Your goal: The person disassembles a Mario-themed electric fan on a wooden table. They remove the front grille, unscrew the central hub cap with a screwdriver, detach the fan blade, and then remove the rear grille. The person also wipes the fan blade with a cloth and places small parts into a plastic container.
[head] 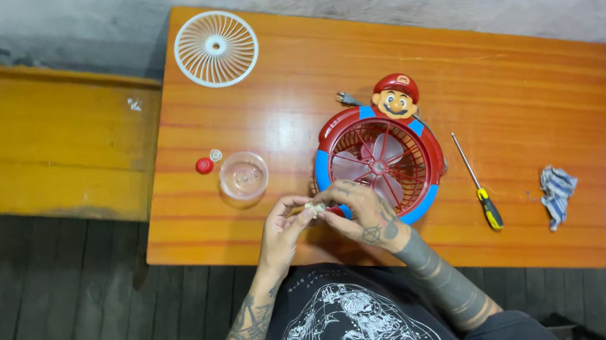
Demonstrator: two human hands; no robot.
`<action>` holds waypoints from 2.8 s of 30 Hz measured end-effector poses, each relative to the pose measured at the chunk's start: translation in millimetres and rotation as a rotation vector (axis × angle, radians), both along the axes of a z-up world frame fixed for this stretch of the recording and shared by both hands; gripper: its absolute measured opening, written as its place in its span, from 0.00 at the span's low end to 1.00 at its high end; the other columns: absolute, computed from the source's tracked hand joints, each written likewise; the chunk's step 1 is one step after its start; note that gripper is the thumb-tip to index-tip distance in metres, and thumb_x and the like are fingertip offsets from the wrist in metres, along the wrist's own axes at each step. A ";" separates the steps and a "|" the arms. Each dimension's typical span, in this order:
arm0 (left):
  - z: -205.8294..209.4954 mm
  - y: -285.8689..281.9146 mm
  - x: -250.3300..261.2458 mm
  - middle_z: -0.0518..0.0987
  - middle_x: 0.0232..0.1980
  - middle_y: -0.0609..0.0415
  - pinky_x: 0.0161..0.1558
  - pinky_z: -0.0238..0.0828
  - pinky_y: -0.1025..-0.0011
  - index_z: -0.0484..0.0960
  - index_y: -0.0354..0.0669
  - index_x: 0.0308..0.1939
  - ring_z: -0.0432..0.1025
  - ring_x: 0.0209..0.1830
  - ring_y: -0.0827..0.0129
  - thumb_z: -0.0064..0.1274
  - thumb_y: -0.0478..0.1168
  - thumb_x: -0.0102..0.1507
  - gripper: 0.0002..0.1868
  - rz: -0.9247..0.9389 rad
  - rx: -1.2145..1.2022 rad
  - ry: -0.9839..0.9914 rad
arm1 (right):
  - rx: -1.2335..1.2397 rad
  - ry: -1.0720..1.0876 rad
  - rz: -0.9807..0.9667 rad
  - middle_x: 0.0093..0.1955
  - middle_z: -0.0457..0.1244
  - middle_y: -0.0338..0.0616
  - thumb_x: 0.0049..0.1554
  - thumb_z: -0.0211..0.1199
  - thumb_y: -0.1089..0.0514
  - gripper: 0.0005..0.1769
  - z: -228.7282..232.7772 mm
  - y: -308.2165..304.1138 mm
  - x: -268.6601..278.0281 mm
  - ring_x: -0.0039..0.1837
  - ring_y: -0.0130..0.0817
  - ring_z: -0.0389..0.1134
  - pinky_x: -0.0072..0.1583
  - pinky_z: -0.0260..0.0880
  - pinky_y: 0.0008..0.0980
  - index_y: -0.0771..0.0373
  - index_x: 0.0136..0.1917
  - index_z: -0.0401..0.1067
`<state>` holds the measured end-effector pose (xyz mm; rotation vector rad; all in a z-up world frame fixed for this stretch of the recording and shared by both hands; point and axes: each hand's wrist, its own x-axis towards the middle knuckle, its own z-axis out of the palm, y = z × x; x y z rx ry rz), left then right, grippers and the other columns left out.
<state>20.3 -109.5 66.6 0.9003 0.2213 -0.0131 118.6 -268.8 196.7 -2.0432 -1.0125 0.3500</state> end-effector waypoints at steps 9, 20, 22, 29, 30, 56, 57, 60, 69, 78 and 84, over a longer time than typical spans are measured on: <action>-44.8 76.9 -17.4 0.81 0.52 0.52 0.56 0.72 0.71 0.77 0.36 0.56 0.75 0.52 0.71 0.52 0.39 0.71 0.13 0.547 0.598 0.213 | -0.056 -0.041 0.246 0.48 0.67 0.52 0.58 0.61 0.60 0.11 13.7 54.7 72.9 0.52 0.49 0.70 0.54 0.71 0.42 0.64 0.54 0.74; -83.8 206.4 47.8 0.78 0.63 0.45 0.71 0.55 0.54 0.77 0.39 0.63 0.68 0.68 0.54 0.60 0.41 0.63 0.24 0.217 1.394 0.001 | -0.447 -0.085 0.312 0.46 0.69 0.50 0.51 0.63 0.57 0.12 -121.0 195.3 141.6 0.49 0.53 0.71 0.49 0.71 0.49 0.60 0.49 0.75; -88.0 210.2 61.5 0.78 0.64 0.46 0.73 0.50 0.52 0.77 0.40 0.63 0.67 0.70 0.57 0.61 0.43 0.63 0.25 0.150 1.401 -0.063 | -0.539 -0.027 0.303 0.46 0.69 0.50 0.52 0.64 0.55 0.11 -145.8 206.4 145.2 0.50 0.52 0.71 0.49 0.71 0.49 0.59 0.48 0.75; -92.1 214.5 80.5 0.80 0.59 0.55 0.71 0.45 0.48 0.80 0.44 0.59 0.68 0.68 0.62 0.63 0.45 0.61 0.23 0.067 1.406 -0.132 | -0.584 -0.010 0.303 0.45 0.69 0.50 0.52 0.64 0.55 0.11 -173.1 219.1 142.4 0.49 0.53 0.71 0.48 0.71 0.50 0.59 0.49 0.73; -92.5 215.1 80.9 0.80 0.57 0.56 0.71 0.45 0.48 0.81 0.45 0.57 0.68 0.67 0.62 0.64 0.45 0.61 0.22 0.061 1.415 -0.130 | -0.596 0.007 0.294 0.45 0.69 0.50 0.52 0.64 0.55 0.11 -173.6 221.0 141.1 0.49 0.52 0.71 0.49 0.71 0.49 0.58 0.49 0.73; -17.7 212.9 69.5 0.80 0.57 0.45 0.67 0.65 0.57 0.80 0.38 0.55 0.73 0.63 0.51 0.61 0.33 0.63 0.16 0.298 1.265 -0.169 | -0.376 0.023 0.088 0.45 0.67 0.50 0.58 0.64 0.54 0.13 -39.1 181.3 124.6 0.49 0.48 0.71 0.50 0.70 0.46 0.63 0.52 0.72; -6.1 204.5 70.2 0.80 0.57 0.44 0.67 0.66 0.57 0.80 0.37 0.55 0.73 0.62 0.50 0.60 0.32 0.63 0.16 0.324 1.253 -0.188 | -0.330 0.023 0.077 0.45 0.67 0.51 0.58 0.64 0.55 0.13 -26.5 166.9 120.3 0.49 0.48 0.71 0.51 0.70 0.45 0.64 0.52 0.72; 26.5 170.1 73.0 0.80 0.57 0.44 0.66 0.69 0.58 0.79 0.37 0.56 0.74 0.61 0.49 0.59 0.32 0.64 0.16 0.300 1.195 -0.243 | -0.208 0.005 0.016 0.45 0.66 0.52 0.59 0.64 0.56 0.12 7.0 115.4 100.6 0.48 0.48 0.70 0.51 0.70 0.44 0.66 0.53 0.72; 69.9 -7.5 90.7 0.80 0.51 0.45 0.57 0.69 0.58 0.81 0.37 0.51 0.75 0.53 0.50 0.58 0.30 0.62 0.13 0.112 1.150 -0.391 | -0.051 0.145 -0.260 0.45 0.69 0.47 0.59 0.64 0.61 0.07 28.6 -83.4 53.0 0.46 0.38 0.72 0.47 0.71 0.32 0.64 0.51 0.76; 84.9 -154.9 72.6 0.80 0.52 0.45 0.60 0.69 0.58 0.81 0.38 0.52 0.74 0.55 0.50 0.55 0.32 0.64 0.13 0.166 1.157 -0.259 | 0.126 0.270 -0.576 0.43 0.68 0.39 0.60 0.66 0.61 0.08 -41.9 -268.4 44.5 0.47 0.26 0.67 0.52 0.69 0.27 0.67 0.52 0.76; 61.9 -151.7 67.8 0.74 0.65 0.43 0.70 0.59 0.55 0.75 0.40 0.63 0.67 0.68 0.47 0.58 0.37 0.66 0.22 0.346 1.434 -0.081 | 0.178 0.552 -0.556 0.53 0.64 0.42 0.58 0.68 0.55 0.28 -121.1 -286.9 46.2 0.53 0.28 0.65 0.56 0.70 0.29 0.65 0.68 0.65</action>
